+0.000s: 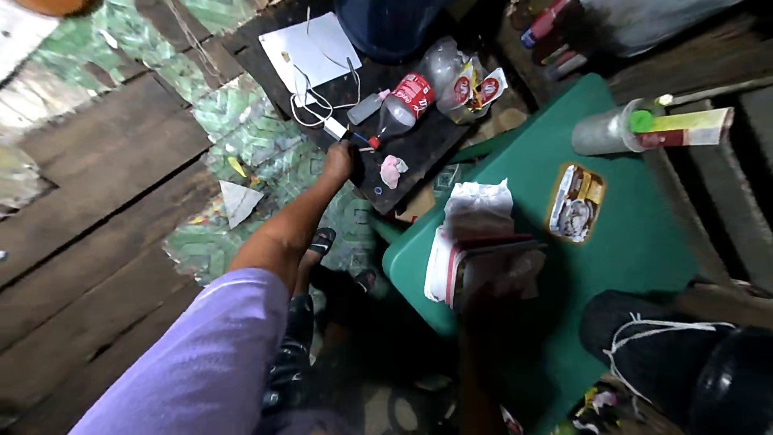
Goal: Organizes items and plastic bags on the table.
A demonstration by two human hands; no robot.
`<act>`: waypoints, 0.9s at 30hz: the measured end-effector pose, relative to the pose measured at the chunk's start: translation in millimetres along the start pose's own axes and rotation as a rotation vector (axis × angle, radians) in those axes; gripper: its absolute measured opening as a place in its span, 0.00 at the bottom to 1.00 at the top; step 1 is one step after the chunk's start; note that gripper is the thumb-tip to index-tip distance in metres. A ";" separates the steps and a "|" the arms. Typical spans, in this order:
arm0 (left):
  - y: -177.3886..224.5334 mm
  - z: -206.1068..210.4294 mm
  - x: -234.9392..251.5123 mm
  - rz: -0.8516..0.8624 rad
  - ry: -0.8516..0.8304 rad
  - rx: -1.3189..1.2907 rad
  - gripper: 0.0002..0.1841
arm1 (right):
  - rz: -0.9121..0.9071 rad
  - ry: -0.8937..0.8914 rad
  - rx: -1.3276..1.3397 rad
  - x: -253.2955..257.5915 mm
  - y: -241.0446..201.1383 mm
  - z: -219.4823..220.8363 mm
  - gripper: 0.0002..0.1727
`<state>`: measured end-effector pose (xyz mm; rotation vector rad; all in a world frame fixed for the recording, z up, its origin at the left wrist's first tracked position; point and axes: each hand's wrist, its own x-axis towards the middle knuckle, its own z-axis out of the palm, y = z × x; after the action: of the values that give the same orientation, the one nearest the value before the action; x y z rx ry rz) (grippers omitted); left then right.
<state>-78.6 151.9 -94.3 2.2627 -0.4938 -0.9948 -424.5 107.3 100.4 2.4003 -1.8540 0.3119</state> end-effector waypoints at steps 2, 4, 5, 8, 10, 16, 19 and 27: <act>7.3 2.8 14.2 -0.022 0.021 0.044 0.21 | 0.348 -0.384 0.250 37.9 -45.6 -55.3 0.28; 14.0 5.2 22.1 -0.034 0.045 0.091 0.22 | 0.264 -0.248 0.329 37.1 -33.0 -39.2 0.24; 16.3 6.9 25.3 -0.034 0.060 0.109 0.23 | 0.234 -0.240 0.355 36.1 -24.5 -34.1 0.25; 20.0 14.3 37.5 -0.058 0.112 0.145 0.25 | 0.339 -0.211 0.619 26.6 5.7 -10.8 0.32; 22.2 14.8 44.0 -0.062 0.135 0.144 0.26 | 0.201 -0.031 0.648 4.9 46.5 37.6 0.35; 16.4 7.0 71.3 -0.020 0.167 0.159 0.25 | 0.373 -0.293 0.322 18.8 31.1 8.2 0.32; 11.8 6.7 73.0 0.032 0.128 0.201 0.22 | -0.043 0.203 0.453 -3.3 82.0 75.1 0.35; 13.0 6.6 64.7 0.005 0.041 0.179 0.25 | 0.007 0.188 0.379 -5.6 94.7 87.0 0.36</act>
<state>-42.8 104.2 -123.5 2.4329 -0.5909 -0.9328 -508.1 71.0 9.5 2.4802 -1.8549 0.9311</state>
